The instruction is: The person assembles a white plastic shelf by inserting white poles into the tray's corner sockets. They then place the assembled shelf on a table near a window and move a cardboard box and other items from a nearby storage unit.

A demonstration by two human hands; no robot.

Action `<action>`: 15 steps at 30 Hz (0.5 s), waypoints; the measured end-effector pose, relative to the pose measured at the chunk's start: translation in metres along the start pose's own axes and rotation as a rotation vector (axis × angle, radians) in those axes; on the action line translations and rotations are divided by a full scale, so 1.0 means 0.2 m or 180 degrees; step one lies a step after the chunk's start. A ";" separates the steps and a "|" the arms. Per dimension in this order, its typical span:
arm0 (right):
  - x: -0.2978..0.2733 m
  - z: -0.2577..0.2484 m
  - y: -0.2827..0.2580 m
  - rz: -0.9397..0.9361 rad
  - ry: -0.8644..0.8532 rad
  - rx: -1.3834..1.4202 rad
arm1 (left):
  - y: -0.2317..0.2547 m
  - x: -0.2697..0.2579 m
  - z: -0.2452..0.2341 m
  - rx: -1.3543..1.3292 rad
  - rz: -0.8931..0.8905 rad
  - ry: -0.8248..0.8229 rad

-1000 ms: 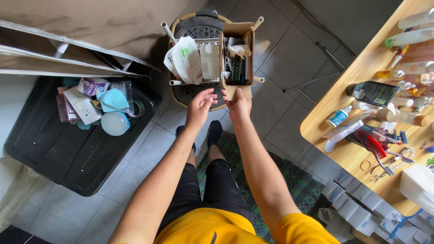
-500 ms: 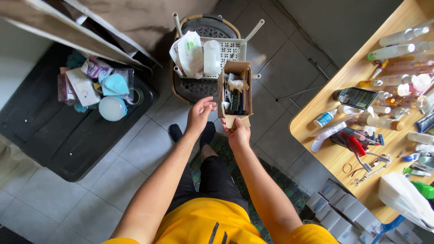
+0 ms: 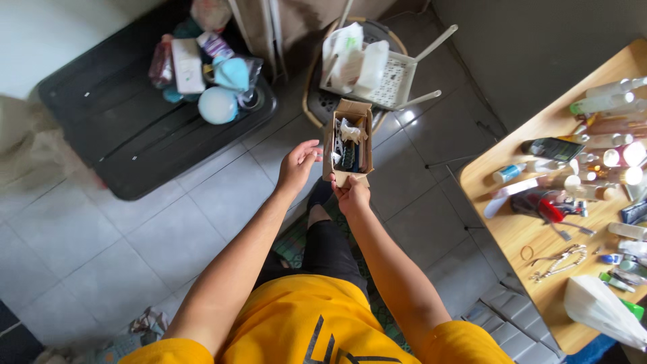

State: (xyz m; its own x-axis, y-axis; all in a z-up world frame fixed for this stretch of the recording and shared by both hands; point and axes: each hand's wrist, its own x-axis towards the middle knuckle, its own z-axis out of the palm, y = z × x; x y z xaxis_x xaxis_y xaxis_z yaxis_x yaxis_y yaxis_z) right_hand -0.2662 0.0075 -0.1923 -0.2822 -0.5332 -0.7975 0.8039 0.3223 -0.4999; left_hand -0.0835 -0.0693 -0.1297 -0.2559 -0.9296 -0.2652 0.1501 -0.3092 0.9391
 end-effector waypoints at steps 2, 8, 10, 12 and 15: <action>-0.09 0.04 0.20 0.0065 -0.0066 -0.0073 | 0.01 -0.18 -0.18 -0.0114 0.0121 0.0110; -0.36 0.19 0.79 0.0367 -0.0396 -0.0572 | 0.02 -0.86 -0.87 -0.0197 0.0217 0.0927; -0.43 0.27 0.97 0.0548 -0.0467 -0.0859 | 0.03 -1.05 -1.09 -0.0246 0.0234 0.1230; -0.49 0.38 1.15 0.0619 -0.0508 -0.1051 | 0.02 -1.20 -1.27 -0.0386 0.0307 0.1501; -0.61 0.56 1.37 0.0708 -0.0737 -0.1441 | -0.02 -1.36 -1.51 -0.0515 0.0281 0.1804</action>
State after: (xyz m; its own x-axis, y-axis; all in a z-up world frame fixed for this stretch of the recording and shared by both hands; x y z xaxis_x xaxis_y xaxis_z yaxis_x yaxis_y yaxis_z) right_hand 0.0479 0.0733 -0.1939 0.0323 -0.5554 -0.8309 0.5113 0.7235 -0.4638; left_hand 0.2734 0.1242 -0.1271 0.3071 -0.9015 -0.3048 0.3026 -0.2111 0.9294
